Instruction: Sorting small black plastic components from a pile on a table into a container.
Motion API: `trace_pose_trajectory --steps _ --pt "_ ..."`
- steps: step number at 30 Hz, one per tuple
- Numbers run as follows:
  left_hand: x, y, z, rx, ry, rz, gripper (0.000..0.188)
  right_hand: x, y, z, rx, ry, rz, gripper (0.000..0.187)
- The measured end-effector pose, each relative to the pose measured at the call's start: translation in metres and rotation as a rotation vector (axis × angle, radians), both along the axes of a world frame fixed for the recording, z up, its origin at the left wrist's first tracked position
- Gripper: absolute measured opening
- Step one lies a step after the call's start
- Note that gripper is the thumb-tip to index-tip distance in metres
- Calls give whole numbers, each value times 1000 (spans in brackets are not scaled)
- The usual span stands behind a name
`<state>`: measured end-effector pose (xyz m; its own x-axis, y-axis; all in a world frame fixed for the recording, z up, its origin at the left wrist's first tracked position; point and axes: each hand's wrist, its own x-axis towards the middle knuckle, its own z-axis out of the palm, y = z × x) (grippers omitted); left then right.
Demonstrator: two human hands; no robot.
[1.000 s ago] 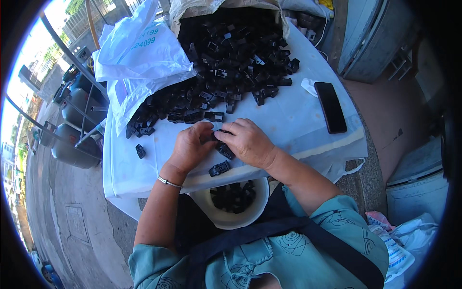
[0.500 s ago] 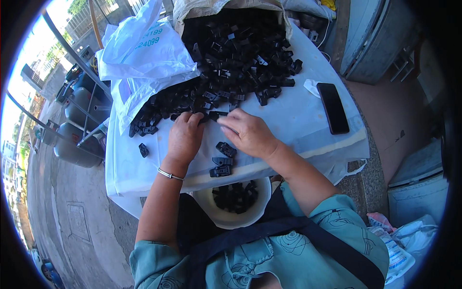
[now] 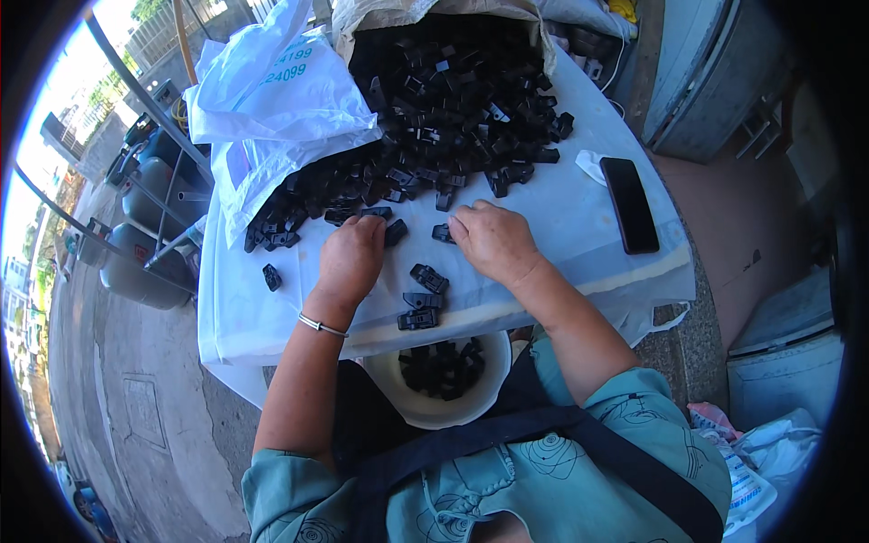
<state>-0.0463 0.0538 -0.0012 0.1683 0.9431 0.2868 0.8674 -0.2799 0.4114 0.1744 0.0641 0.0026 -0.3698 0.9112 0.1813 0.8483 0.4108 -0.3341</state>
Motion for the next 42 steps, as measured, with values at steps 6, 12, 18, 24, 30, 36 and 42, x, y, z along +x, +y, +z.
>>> trace_pose_trajectory --steps 6,12,18,24,30,36,42 --pt "1 -2 -7 200 -65 5 21 13 -3 -6 157 260 185 25" --pt "9 -13 -19 -25 -303 -159 53 -3 -4 -12 165 478 294 33" --pt "6 -12 -26 -112 -513 -218 68 -19 -3 -12 146 449 472 27" --pt "-5 -12 4 14 -260 -215 55 -14 -8 -14 177 266 419 25" --pt "-15 11 -5 223 -5 -73 38 -11 -11 -20 204 320 439 27" --pt "7 13 -6 144 53 -83 32 2 27 -19 291 156 83 31" --pt "9 -5 4 23 -42 -130 30 -2 8 -3 162 91 198 34"
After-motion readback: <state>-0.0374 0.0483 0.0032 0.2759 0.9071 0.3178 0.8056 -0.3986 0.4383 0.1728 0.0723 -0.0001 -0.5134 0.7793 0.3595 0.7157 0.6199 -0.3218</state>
